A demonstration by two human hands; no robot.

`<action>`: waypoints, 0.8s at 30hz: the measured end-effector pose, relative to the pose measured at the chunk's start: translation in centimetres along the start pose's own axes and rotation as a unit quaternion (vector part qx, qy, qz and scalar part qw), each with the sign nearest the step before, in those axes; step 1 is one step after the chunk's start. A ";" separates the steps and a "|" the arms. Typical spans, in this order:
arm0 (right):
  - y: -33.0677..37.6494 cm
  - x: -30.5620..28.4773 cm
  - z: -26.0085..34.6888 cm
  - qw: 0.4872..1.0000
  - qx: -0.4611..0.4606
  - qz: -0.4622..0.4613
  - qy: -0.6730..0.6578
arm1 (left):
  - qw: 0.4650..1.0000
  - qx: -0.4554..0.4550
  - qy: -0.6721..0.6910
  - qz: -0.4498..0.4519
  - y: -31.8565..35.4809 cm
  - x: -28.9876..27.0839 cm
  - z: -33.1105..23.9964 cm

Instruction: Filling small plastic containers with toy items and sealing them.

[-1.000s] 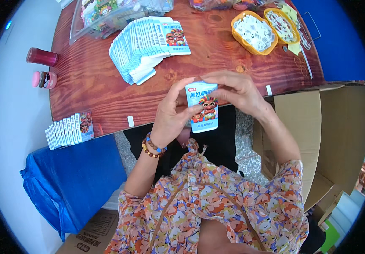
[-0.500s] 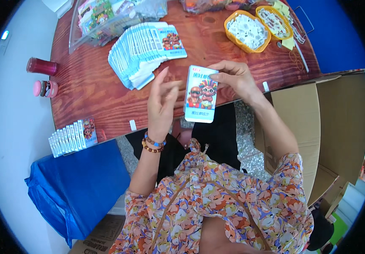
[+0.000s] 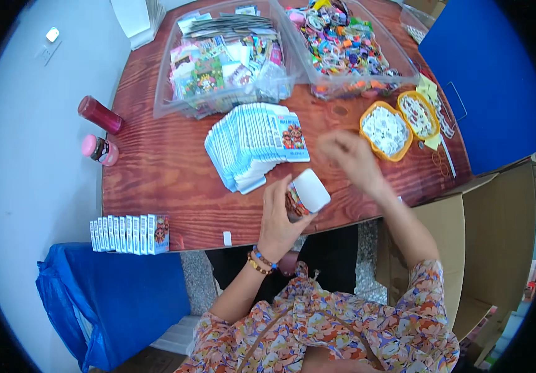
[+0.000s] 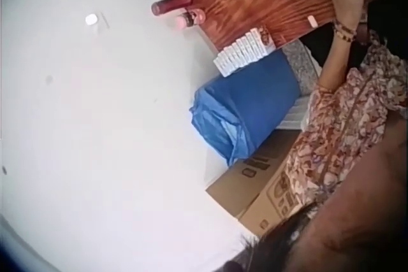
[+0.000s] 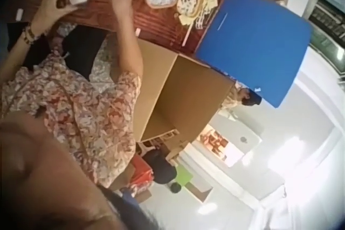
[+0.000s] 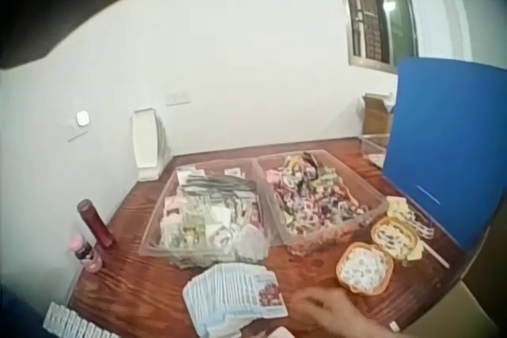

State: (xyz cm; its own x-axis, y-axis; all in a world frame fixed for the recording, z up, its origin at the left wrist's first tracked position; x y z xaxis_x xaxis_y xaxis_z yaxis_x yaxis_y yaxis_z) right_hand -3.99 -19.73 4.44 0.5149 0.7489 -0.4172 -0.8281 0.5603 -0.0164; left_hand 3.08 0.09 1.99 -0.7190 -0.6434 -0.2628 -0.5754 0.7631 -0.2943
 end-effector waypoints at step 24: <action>-25.7 -2.9 5.8 0.884 -0.169 0.026 0.435 | 0.998 -0.039 -0.046 0.003 0.4 -2.7 1.0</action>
State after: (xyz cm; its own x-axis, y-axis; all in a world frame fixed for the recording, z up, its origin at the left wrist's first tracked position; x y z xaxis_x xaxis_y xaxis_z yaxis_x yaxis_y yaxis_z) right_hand 17.08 -34.29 11.31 0.2318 0.1331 -0.9636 -0.9402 0.2847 -0.1868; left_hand 5.20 2.11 1.70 -0.6853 -0.6390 -0.3493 -0.6022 0.7670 -0.2217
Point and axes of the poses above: each hand's wrist, its own y-axis away from the middle knuckle, its own x-axis out of the palm, z = x × y, the point moved 4 cm from there along -y, towards the middle knuckle, and after that the axes turned 10 degrees about y, right-handed, at the moved point
